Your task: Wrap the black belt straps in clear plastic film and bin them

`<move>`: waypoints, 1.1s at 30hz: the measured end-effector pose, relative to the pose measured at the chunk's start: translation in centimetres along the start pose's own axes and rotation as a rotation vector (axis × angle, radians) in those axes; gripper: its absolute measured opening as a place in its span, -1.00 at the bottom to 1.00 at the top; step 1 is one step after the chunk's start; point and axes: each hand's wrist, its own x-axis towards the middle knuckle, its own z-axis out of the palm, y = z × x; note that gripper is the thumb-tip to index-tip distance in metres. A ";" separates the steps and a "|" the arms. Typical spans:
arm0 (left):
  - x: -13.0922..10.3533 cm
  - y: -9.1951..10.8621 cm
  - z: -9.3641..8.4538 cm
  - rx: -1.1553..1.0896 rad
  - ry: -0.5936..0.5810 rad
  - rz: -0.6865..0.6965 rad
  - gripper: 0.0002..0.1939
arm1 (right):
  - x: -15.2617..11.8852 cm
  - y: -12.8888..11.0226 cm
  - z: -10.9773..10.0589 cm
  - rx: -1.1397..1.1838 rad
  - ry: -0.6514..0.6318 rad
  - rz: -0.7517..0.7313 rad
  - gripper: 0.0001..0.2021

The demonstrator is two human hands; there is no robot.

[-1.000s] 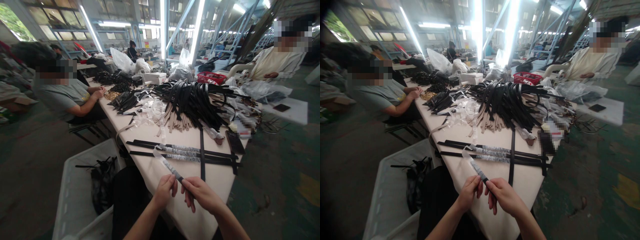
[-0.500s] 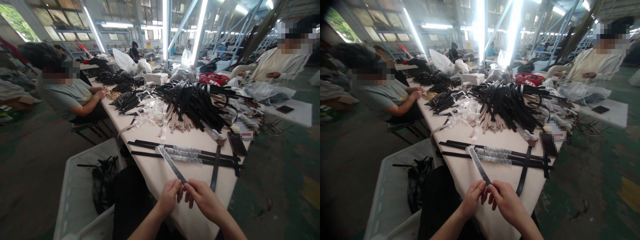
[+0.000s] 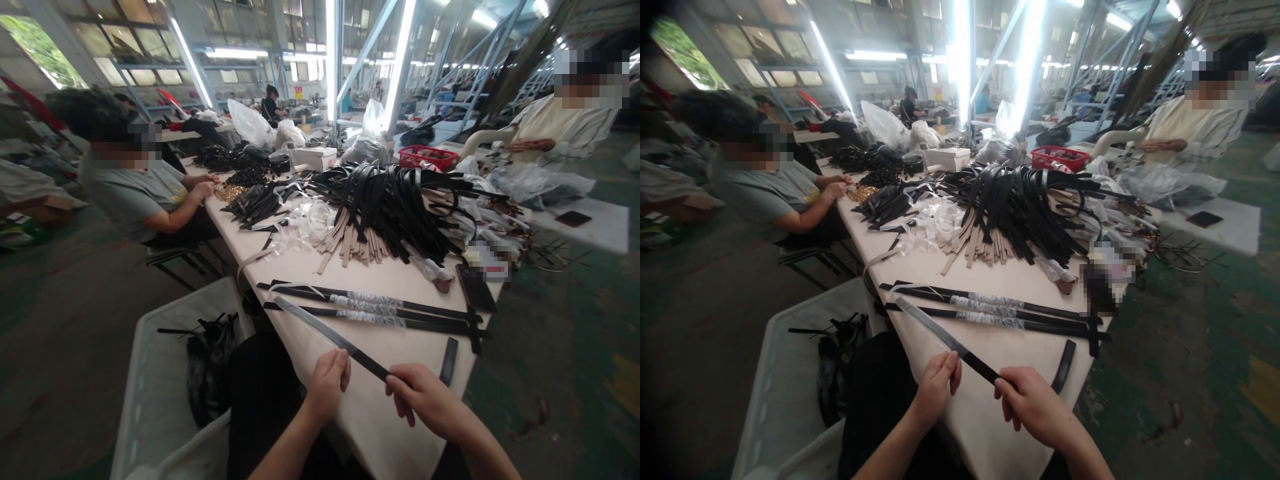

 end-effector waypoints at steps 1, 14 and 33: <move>0.0 -0.2 0.3 -0.001 -0.028 -0.016 -0.44 | 0.1 0.0 -0.1 0.002 0.000 0.002 -0.60; 1.1 -2.0 1.7 -0.088 -0.116 -0.105 -0.43 | 0.6 1.3 -2.3 0.046 -0.010 -0.055 -0.57; -0.7 3.0 -0.4 0.859 -0.082 0.547 -0.72 | -1.7 6.1 -5.5 0.046 -0.086 0.054 -0.60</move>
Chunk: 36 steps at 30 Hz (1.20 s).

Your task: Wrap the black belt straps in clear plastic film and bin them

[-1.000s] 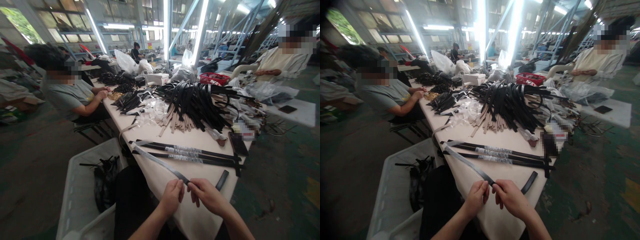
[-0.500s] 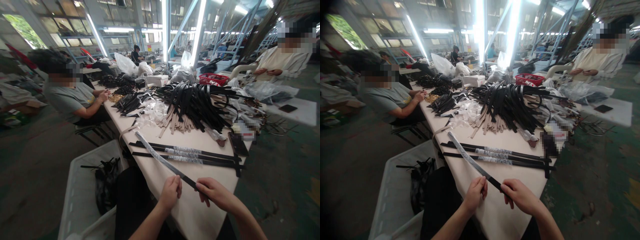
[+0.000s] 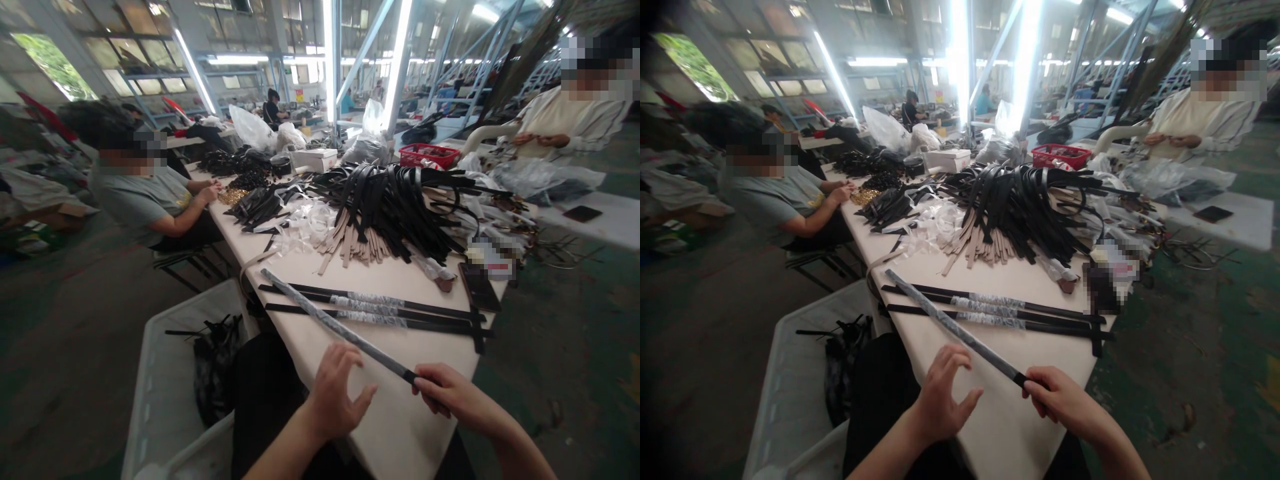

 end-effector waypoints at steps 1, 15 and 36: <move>0.9 -0.4 -0.8 0.131 0.003 0.087 -0.64 | -0.3 0.2 -0.5 0.015 -0.012 -0.006 -0.60; 7.7 -1.6 4.9 0.558 -0.450 0.262 -0.85 | 3.3 -2.2 0.1 -0.086 0.082 -0.033 -0.69; 6.7 -1.9 5.4 0.467 -0.450 0.207 -0.78 | 4.6 -1.9 -2.1 -0.180 -0.049 -0.050 -0.66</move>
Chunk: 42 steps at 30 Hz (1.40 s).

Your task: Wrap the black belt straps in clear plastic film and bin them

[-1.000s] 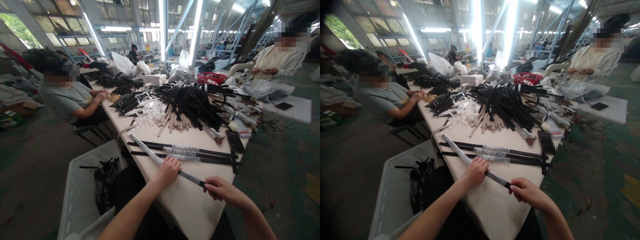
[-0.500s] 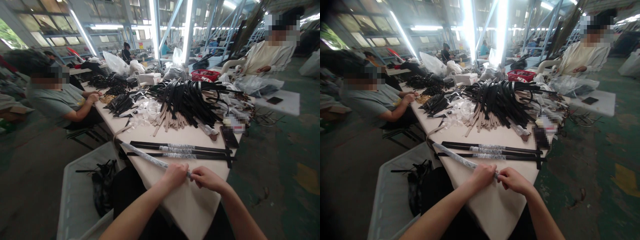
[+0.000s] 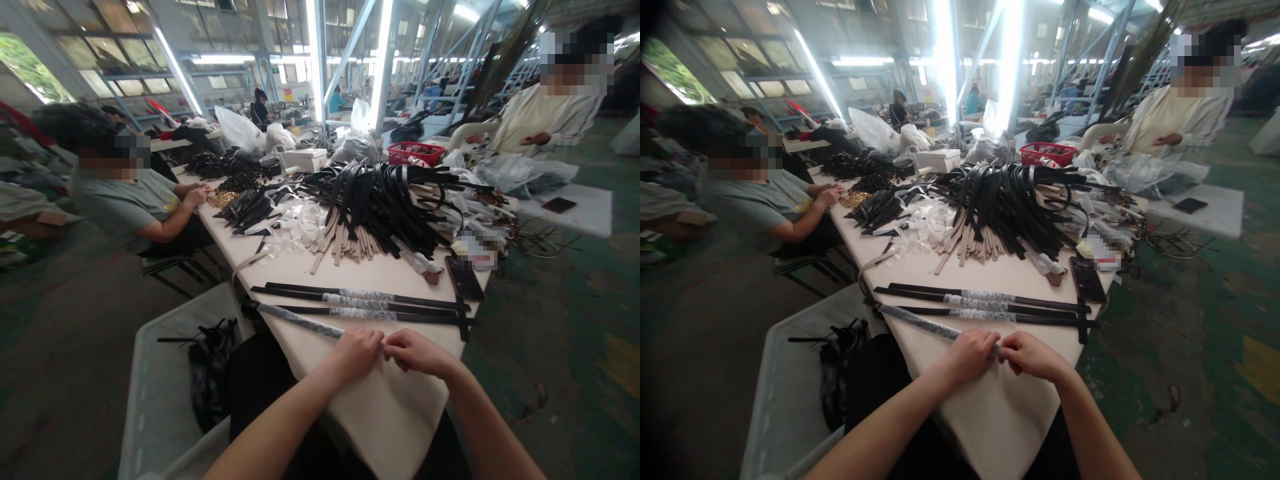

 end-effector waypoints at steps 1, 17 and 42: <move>-1.1 -1.2 -0.5 0.018 0.038 -0.007 -0.72 | -0.6 0.5 -0.8 -0.006 -0.028 0.031 -0.64; -14.4 -13.9 -6.7 0.329 0.069 -0.559 -0.70 | 2.5 -7.9 1.6 -0.696 0.685 -0.122 -0.57; -15.0 -21.8 -10.6 0.298 0.272 -0.710 -0.63 | -1.5 1.7 -2.5 -0.906 0.543 0.210 -0.78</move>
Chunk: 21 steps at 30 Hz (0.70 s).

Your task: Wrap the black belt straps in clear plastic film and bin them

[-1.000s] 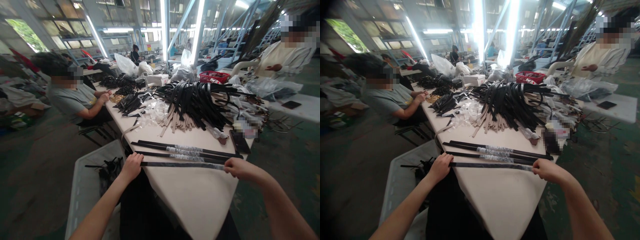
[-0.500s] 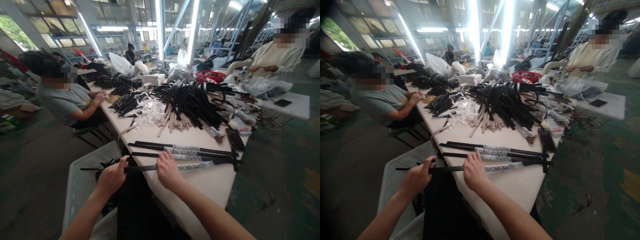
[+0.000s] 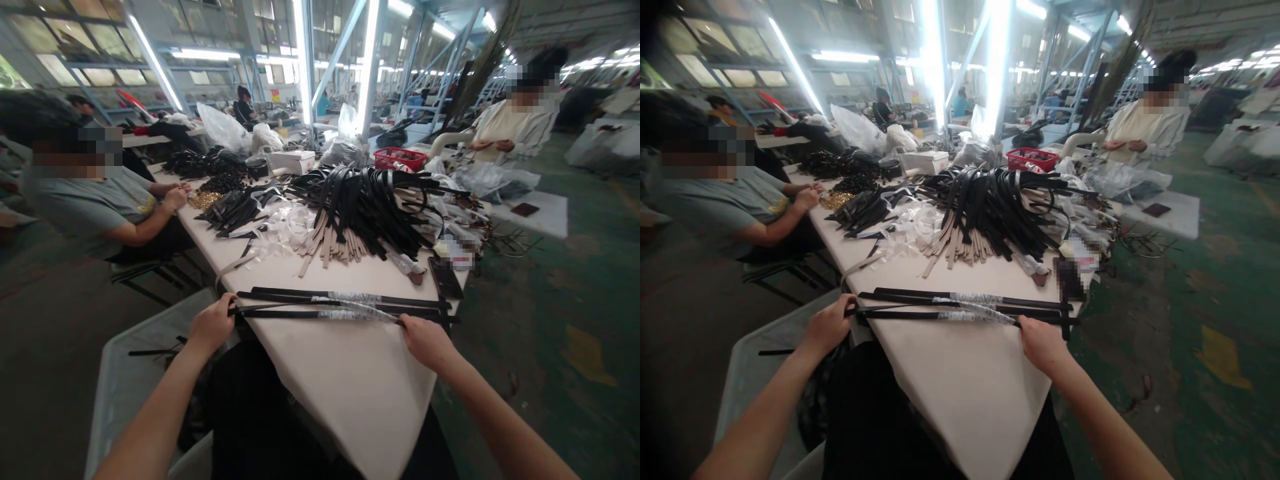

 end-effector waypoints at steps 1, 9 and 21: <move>0.4 1.8 -0.3 0.001 0.017 0.032 -0.59 | -0.3 0.7 0.1 -0.012 -0.019 0.030 -0.79; -1.9 27.1 -1.4 -0.287 -0.014 0.754 -0.44 | -1.7 -2.3 -2.0 0.031 0.207 -0.197 -0.76; 2.9 24.9 1.5 -0.087 -0.073 0.772 -0.69 | 0.1 8.9 -1.3 -0.001 0.311 -0.246 -0.56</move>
